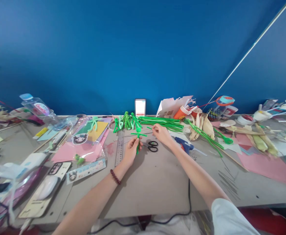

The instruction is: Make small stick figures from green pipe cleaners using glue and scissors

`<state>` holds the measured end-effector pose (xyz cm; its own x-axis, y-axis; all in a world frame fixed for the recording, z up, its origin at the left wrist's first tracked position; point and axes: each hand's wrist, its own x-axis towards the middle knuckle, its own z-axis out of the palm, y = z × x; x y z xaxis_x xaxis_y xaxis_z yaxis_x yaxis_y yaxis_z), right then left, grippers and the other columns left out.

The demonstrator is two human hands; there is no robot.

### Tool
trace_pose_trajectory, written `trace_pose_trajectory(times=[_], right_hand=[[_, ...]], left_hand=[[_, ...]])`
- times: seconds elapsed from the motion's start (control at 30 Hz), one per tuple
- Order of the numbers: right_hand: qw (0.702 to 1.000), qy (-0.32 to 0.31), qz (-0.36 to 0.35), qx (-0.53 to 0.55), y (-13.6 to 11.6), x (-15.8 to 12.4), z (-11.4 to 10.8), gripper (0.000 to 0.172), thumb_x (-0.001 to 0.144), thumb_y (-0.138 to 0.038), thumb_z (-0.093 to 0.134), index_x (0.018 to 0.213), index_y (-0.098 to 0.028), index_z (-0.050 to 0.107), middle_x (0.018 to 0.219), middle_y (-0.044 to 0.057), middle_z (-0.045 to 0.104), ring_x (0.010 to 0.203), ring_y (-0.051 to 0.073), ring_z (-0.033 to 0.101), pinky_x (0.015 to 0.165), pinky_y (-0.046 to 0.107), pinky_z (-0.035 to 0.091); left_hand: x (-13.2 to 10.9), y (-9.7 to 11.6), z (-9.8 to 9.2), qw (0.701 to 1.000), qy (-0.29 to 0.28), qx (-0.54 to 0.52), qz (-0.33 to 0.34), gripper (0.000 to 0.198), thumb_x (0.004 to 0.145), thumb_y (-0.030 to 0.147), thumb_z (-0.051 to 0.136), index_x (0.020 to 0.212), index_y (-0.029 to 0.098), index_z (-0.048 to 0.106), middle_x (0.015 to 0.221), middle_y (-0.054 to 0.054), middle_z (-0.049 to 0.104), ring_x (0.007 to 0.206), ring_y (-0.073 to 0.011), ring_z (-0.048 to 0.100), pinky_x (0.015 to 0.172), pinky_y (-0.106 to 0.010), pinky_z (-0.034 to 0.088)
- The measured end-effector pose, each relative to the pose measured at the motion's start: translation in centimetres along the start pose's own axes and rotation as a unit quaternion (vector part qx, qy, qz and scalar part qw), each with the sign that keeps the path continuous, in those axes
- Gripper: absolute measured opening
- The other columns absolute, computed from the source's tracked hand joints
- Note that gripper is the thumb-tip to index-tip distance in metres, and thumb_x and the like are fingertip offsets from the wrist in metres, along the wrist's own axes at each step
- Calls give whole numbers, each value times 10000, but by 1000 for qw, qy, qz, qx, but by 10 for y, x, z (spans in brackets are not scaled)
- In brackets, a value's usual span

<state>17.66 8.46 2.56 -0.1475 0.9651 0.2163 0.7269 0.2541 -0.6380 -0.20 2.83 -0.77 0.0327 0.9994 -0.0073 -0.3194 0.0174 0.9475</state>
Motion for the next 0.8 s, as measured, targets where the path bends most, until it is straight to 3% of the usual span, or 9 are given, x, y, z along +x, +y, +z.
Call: trace_pose_trajectory(times=[0.2, 0.3, 0.67, 0.8], right_hand=[[992, -20, -53, 113, -25, -16, -11, 138, 827, -295, 439, 864, -196, 528, 553, -46, 557, 495, 114, 495, 523, 209, 346], [994, -22, -85, 66, -39, -27, -7, 94, 788, -242, 468, 798, -197, 550, 528, -54, 514, 488, 103, 450, 518, 205, 309], [996, 26, -28, -84, -44, -39, 19, 88, 778, -291, 520, 774, -226, 580, 532, -47, 510, 512, 116, 462, 502, 218, 224], [995, 26, -29, -86, -43, -39, 19, 85, 772, -271, 517, 793, -224, 585, 540, -44, 521, 523, 120, 475, 510, 218, 227]], left_hand=[[-2, 2, 3, 999, 1, -34, 3, 353, 709, 424, 665, 906, 145, 577, 636, -10, 621, 485, -83, 496, 445, -202, 362], [-1, 1, 3, 999, 13, -45, 7, 371, 695, 408, 680, 934, 158, 544, 655, -11, 639, 486, -87, 511, 447, -203, 374], [-2, 0, 6, 998, 16, -51, 24, 326, 626, 359, 725, 829, 161, 564, 683, 1, 617, 547, -109, 562, 537, -245, 439], [-1, -1, 5, 998, 34, -55, 14, 274, 639, 331, 711, 784, 165, 547, 624, 30, 565, 490, -72, 477, 479, -207, 354]])
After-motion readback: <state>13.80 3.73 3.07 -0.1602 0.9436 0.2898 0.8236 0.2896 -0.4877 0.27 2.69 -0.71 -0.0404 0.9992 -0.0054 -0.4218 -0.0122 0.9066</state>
